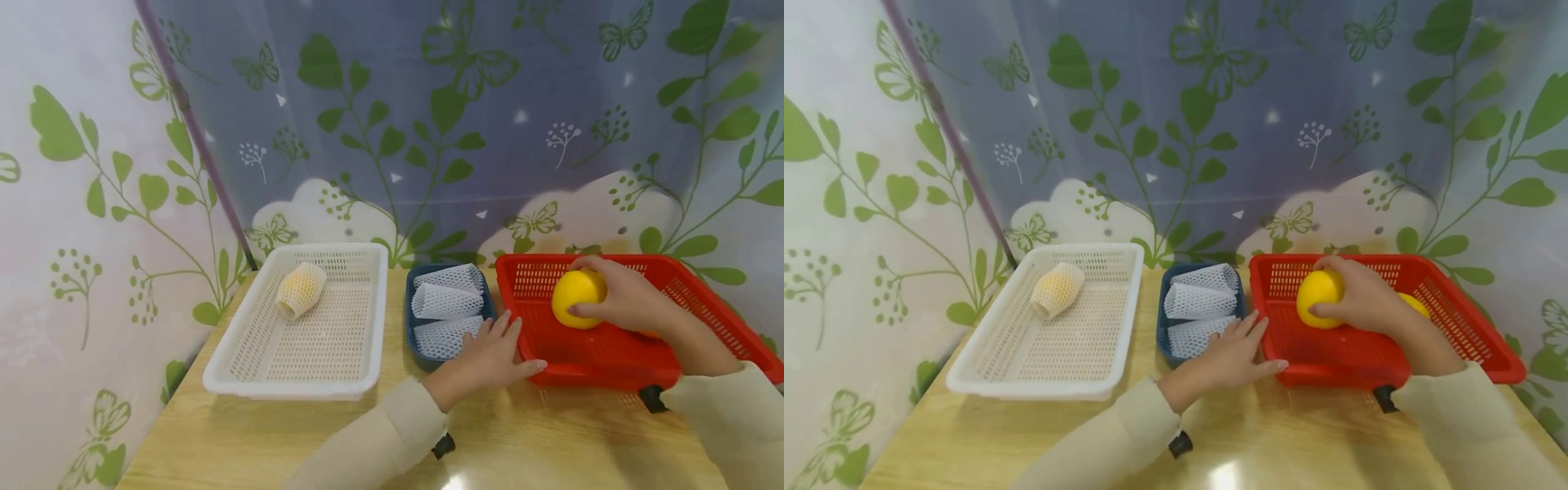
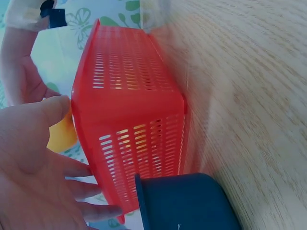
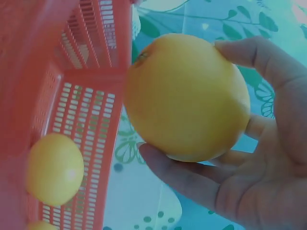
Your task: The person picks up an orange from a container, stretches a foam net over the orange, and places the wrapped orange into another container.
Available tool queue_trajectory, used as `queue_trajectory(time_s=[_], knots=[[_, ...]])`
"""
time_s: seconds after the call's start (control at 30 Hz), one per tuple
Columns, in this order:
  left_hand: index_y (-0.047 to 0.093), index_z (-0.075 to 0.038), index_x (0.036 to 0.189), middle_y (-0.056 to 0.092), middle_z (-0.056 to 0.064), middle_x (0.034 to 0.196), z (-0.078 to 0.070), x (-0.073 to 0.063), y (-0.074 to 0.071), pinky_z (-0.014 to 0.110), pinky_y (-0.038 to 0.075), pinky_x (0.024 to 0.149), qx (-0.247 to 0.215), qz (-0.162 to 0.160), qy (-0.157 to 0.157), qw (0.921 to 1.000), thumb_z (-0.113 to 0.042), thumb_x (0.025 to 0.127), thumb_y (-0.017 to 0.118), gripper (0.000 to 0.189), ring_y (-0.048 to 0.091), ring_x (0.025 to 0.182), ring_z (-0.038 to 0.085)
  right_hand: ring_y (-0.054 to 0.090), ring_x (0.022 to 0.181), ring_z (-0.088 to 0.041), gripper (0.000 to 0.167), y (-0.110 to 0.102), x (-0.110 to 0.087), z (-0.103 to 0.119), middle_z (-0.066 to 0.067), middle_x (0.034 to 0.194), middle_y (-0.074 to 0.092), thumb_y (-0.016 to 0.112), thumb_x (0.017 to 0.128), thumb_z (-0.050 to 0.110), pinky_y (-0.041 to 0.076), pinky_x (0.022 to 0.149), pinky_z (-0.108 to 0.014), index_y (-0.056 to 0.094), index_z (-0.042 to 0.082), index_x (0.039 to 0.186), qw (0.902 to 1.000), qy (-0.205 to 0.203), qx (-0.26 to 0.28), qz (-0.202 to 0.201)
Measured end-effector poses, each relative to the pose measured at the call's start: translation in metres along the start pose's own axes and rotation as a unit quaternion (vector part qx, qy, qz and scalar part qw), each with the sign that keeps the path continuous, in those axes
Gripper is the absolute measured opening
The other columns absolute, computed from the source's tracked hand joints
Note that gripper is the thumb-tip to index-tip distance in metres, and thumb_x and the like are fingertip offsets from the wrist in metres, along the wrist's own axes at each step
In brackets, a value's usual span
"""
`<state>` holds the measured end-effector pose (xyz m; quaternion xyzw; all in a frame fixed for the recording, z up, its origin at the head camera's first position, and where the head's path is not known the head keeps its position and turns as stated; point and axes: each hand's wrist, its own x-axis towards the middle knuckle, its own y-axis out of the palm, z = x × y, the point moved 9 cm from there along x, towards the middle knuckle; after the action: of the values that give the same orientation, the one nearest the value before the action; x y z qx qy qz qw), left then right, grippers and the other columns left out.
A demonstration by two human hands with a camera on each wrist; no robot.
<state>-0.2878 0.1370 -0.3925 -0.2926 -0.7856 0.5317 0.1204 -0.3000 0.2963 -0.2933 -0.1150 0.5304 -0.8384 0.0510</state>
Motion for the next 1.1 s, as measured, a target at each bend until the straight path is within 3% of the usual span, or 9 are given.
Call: queue_trajectory(time_s=[0.2,0.4,0.53,0.6,0.63,0.8,0.87,0.97,1.1], knots=[[0.024,-0.016,0.155,0.026,0.001,0.158,0.005,-0.008,-0.012,0.047,0.031,0.112,-0.088,-0.044,0.043,0.9942,-0.065,0.097,0.032,0.076,0.029,0.143,0.022,0.054,0.086,-0.03,0.063,0.007,-0.011,0.013,-0.02,0.114,0.056,0.079,0.08,0.024,0.049,0.067,-0.037,0.047,0.002,0.129,0.9983,-0.023,0.04,-0.035],[0.019,-0.025,0.155,0.024,-0.004,0.158,0.015,-0.029,-0.039,0.045,0.031,0.113,-0.199,-0.103,0.118,0.9675,-0.056,0.098,0.042,0.069,0.028,0.143,0.018,0.055,0.101,-0.045,0.063,0.02,-0.018,0.027,-0.022,0.128,0.046,0.072,0.087,0.025,0.053,0.071,-0.038,0.038,0.004,0.137,0.987,0.001,0.16,-0.002],[0.02,-0.031,0.154,0.025,-0.006,0.157,0.02,-0.048,-0.055,0.04,0.037,0.109,-0.234,-0.145,0.161,0.9477,-0.046,0.095,0.058,0.072,0.034,0.139,0.017,0.054,0.107,-0.048,0.06,0.034,-0.018,0.042,-0.021,0.133,0.043,0.069,0.09,0.023,0.055,0.078,-0.039,0.036,0.006,0.138,0.9679,0.008,0.25,0.02],[0.021,-0.03,0.153,0.024,-0.005,0.157,0.022,-0.058,-0.061,0.034,0.038,0.108,-0.243,-0.168,0.181,0.9381,-0.04,0.091,0.066,0.077,0.036,0.138,0.017,0.057,0.104,-0.039,0.052,0.045,-0.018,0.051,-0.017,0.13,0.044,0.065,0.093,0.02,0.056,0.079,-0.037,0.037,0.01,0.136,0.9467,0.005,0.32,0.038],[0.021,-0.03,0.153,0.023,-0.004,0.157,0.023,-0.062,-0.063,0.032,0.038,0.108,-0.245,-0.177,0.191,0.9341,-0.037,0.089,0.069,0.08,0.035,0.138,0.017,0.058,0.102,-0.034,0.047,0.051,-0.017,0.055,-0.015,0.129,0.045,0.062,0.095,0.018,0.056,0.08,-0.036,0.038,0.012,0.135,0.9295,0.003,0.365,0.051],[0.023,-0.023,0.152,0.02,0.001,0.159,0.03,-0.08,-0.069,0.038,0.039,0.108,-0.213,-0.225,0.239,0.9204,-0.024,0.079,0.082,0.093,0.027,0.142,0.02,0.063,0.101,-0.02,0.032,0.084,-0.014,0.081,-0.003,0.125,0.049,0.046,0.1,0.01,0.055,0.085,-0.036,0.04,0.021,0.129,0.8094,-0.016,0.572,0.131],[0.026,-0.02,0.15,0.022,0.002,0.158,0.033,-0.084,-0.07,0.042,0.039,0.108,-0.201,-0.242,0.253,0.9148,-0.022,0.076,0.085,0.095,0.026,0.143,0.022,0.063,0.101,-0.02,0.03,0.093,-0.013,0.092,-0.001,0.125,0.05,0.043,0.1,0.01,0.055,0.085,-0.036,0.039,0.021,0.128,0.7734,-0.026,0.613,0.158],[0.03,-0.018,0.146,0.027,0.008,0.155,0.037,-0.089,-0.072,0.046,0.037,0.108,-0.188,-0.26,0.273,0.9068,-0.02,0.073,0.087,0.093,0.029,0.141,0.024,0.063,0.101,-0.019,0.029,0.105,-0.011,0.104,-0.001,0.124,0.051,0.041,0.101,0.012,0.055,0.086,-0.037,0.039,0.021,0.128,0.7431,-0.032,0.643,0.184],[0.033,-0.011,0.142,0.033,0.015,0.15,0.039,-0.093,-0.073,0.04,0.037,0.11,-0.161,-0.28,0.301,0.8973,-0.017,0.073,0.087,0.088,0.036,0.137,0.026,0.061,0.104,-0.02,0.028,0.117,-0.01,0.113,-0.001,0.125,0.05,0.037,0.102,0.015,0.053,0.09,-0.041,0.037,0.022,0.129,0.7183,-0.036,0.665,0.202]])
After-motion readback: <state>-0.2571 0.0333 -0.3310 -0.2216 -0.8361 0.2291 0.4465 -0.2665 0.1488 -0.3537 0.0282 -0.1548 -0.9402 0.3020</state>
